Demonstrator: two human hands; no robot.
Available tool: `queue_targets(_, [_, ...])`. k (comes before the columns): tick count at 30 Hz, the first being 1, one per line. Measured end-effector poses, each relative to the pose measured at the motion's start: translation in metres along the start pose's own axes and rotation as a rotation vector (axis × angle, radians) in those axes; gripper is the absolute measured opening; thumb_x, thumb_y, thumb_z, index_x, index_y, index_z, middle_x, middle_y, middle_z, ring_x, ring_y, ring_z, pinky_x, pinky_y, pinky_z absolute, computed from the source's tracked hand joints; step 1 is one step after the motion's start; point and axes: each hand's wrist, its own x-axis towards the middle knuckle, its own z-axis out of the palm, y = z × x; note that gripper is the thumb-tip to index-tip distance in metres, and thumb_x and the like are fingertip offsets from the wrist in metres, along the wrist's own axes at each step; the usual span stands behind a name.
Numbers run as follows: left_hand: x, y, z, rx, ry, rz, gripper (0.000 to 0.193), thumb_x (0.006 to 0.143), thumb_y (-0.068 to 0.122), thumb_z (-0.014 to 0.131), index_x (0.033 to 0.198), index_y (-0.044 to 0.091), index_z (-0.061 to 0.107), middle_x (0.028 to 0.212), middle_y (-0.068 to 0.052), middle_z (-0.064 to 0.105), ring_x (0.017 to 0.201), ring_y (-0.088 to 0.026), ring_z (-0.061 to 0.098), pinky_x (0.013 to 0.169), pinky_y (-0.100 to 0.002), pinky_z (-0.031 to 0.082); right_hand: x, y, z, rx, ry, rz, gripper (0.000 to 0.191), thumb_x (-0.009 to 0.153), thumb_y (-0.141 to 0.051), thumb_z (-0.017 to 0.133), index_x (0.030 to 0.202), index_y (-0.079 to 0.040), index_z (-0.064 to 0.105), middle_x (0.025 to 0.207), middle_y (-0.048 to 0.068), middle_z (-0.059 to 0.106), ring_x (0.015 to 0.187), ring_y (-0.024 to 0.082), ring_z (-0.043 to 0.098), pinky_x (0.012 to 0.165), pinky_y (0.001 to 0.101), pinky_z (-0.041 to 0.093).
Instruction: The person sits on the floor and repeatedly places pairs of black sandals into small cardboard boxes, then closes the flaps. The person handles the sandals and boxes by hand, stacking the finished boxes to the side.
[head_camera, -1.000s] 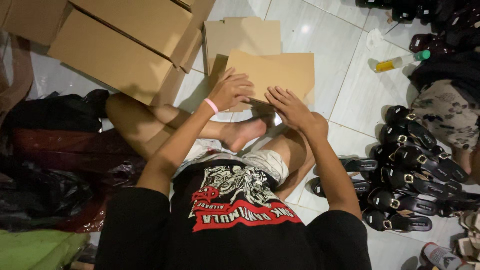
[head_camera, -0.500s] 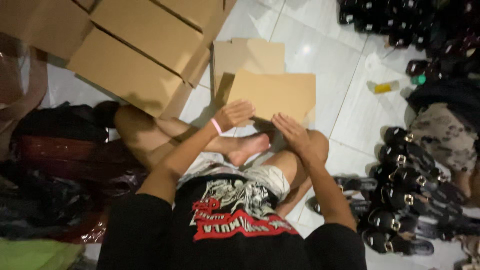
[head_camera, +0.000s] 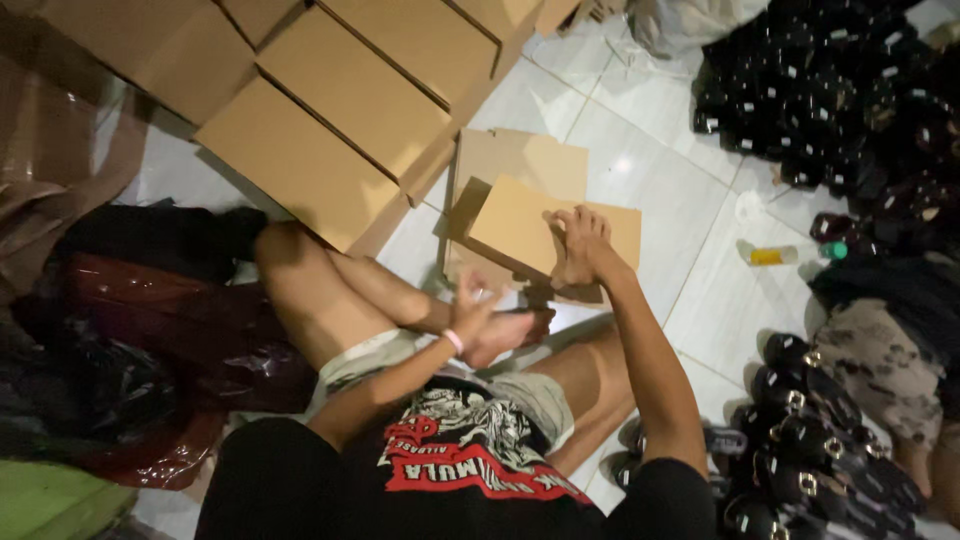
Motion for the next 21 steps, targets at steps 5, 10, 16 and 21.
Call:
queue_targets(5, [0.026,0.01,0.057,-0.322,-0.17,-0.298,0.067,0.091,0.024,0.08,0.142,0.004,0.043,0.13,-0.016,0.062,0.114,-0.026,0.063,0.095,-0.041,0.054,-0.015,-0.038,-0.022,0.207,0.387,-0.16,0.123,0.043,-0.044,0.096,0.143,-0.009,0.033,0.152,0.031,0.028,0.142,0.052,0.028,0.115,0.0629,0.021])
queue_targets(10, [0.102,0.064,0.068,-0.574,-0.053,-0.193,0.07,0.084,0.025,0.076,0.14,0.008,0.036,0.12,-0.008,0.064,0.106,-0.024,0.064,0.085,-0.042,0.057,-0.083,-0.024,-0.031,0.345,0.711,-0.201,0.118,0.064,-0.044,0.093,0.152,-0.002,0.025,0.154,0.025,0.026,0.149,0.05,0.017,0.125,0.0534,0.021])
queue_targets(16, [0.287,0.191,0.049,-0.395,0.038,-0.089,0.093,0.081,0.05,0.078,0.147,0.001,0.033,0.141,-0.014,0.053,0.13,-0.029,0.054,0.101,-0.049,0.05,-0.159,-0.01,0.041,0.631,0.903,0.468,0.079,0.085,-0.025,0.081,0.148,0.001,0.042,0.147,0.027,0.043,0.139,0.04,0.04,0.118,0.0467,0.03])
queue_targets(21, [0.39,0.281,0.043,-0.556,0.108,-0.075,0.106,0.073,0.05,0.076,0.152,0.005,0.022,0.145,-0.021,0.05,0.136,-0.04,0.053,0.104,-0.057,0.053,-0.173,-0.023,0.08,0.533,0.984,0.513,0.038,0.089,-0.025,0.071,0.12,-0.002,0.067,0.119,0.018,0.068,0.109,0.034,0.065,0.094,0.0416,0.052])
